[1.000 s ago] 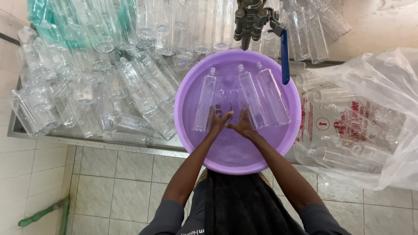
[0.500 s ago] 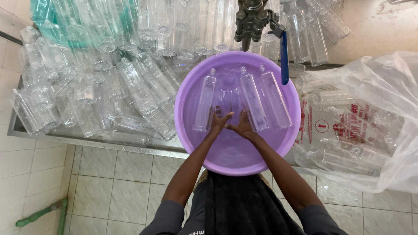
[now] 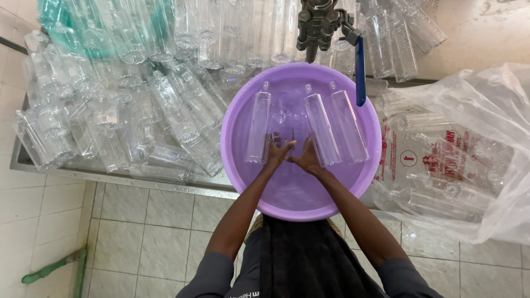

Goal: The person takes clear plastic bottles from a large plastic bag and places them into a purple basin filled with water. They agitate the bottles in the water by hand, then lift them out and place them onto a metal tray next to the sink.

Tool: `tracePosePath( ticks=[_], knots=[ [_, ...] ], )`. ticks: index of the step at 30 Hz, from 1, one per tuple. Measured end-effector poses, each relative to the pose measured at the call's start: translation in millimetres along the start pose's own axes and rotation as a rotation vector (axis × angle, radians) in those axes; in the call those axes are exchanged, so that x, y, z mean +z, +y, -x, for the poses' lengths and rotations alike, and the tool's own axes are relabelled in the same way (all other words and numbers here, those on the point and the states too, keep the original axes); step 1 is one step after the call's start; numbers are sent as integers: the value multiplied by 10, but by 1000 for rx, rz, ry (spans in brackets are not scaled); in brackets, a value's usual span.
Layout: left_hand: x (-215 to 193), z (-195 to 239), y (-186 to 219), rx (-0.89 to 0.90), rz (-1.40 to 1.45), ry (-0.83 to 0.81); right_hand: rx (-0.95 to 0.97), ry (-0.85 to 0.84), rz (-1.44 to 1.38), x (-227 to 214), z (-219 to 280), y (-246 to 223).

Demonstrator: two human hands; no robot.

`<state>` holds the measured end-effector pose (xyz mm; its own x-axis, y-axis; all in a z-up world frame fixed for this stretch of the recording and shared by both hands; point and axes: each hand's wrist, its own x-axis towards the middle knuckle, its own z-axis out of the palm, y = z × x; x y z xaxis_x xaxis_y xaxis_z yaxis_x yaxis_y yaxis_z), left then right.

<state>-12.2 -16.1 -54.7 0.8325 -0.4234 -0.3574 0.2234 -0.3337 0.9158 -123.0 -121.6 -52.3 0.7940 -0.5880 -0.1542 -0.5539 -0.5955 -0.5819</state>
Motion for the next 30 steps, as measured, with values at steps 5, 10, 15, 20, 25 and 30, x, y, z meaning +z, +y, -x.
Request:
tracePosePath(
  ticks=[5, 10, 15, 20, 25, 30],
  knots=[
    [-80, -33, -77, -26, -27, -25, 29, 5, -120, 159, 30, 162],
    [-79, -105, -69, -33, -50, -19, 42, 1, -30, 255, -37, 182],
    [-189, 46, 91, -68, 48, -63, 129, -26, -84, -407, 155, -463],
    [-188, 127, 250, -71, 28, -76, -75, -126, -550, -216, 18, -163],
    [-192, -119, -45, -101, 163, -89, 118, -139, -122, -107, 72, -164],
    [-350, 366, 886, -134, -75, -114, 43, -19, -132, -136, 34, -170]
  ],
)
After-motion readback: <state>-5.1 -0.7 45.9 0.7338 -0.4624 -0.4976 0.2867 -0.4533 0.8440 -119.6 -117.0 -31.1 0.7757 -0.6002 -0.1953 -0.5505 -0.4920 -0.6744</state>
